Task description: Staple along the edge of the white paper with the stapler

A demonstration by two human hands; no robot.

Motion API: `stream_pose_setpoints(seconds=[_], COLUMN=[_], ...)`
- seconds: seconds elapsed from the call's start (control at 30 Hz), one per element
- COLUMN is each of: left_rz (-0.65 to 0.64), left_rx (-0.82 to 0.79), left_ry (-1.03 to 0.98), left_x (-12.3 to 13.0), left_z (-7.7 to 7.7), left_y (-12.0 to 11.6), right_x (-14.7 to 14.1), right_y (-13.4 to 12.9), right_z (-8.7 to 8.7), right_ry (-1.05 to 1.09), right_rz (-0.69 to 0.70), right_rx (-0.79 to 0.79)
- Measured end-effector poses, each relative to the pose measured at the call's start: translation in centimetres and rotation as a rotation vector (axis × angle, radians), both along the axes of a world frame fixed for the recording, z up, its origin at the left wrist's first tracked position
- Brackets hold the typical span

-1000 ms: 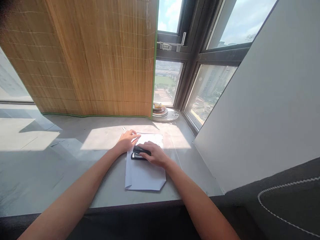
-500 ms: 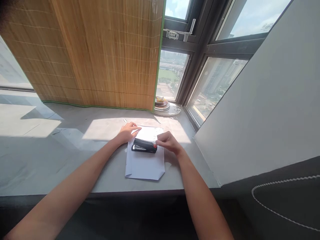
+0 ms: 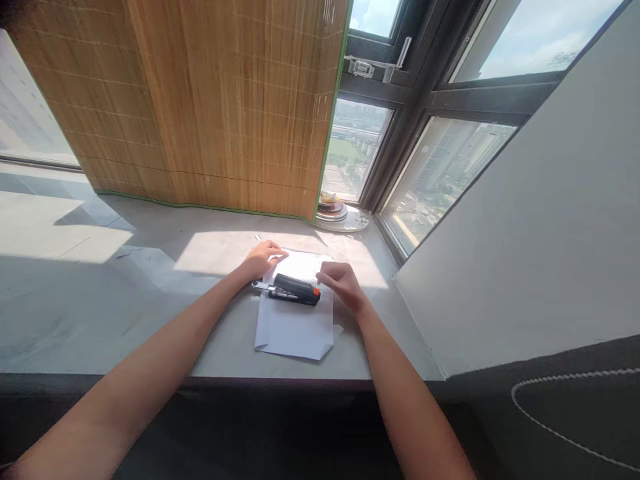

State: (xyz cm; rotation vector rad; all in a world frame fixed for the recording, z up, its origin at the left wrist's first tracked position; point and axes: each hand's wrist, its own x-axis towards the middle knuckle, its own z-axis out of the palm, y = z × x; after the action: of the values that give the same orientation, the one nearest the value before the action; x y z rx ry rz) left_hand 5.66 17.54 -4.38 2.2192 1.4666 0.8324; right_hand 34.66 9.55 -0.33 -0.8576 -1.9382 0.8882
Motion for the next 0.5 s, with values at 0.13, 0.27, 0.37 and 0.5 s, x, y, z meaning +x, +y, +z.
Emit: stream_pose_setpoints(seconds=[0.13, 0.27, 0.37, 0.5], left_rz=[0.004, 0.011, 0.014, 0.079], left_rx=[-0.014, -0.008, 0.013, 0.057], left_ry=[-0.020, -0.096, -0.234, -0.641], left_x=[0.1, 0.2, 0.2, 0.7], left_z=[0.3, 0.3, 1.0, 3.2], left_y=[-0.2, -0.2, -0.6, -2.2], right_x=[-2.3, -3.8, -3.7, -3.2], right_y=[-0.3, -0.6, -0.5, -0.2], right_z=[0.1, -0.3, -0.4, 0.0], right_ry=[-0.203, -0.303, -0.165, 0.102], right_rz=[0.167, 0.158, 0.113, -0.126], right_rx=[0.117, 0.210, 0.156, 0.062])
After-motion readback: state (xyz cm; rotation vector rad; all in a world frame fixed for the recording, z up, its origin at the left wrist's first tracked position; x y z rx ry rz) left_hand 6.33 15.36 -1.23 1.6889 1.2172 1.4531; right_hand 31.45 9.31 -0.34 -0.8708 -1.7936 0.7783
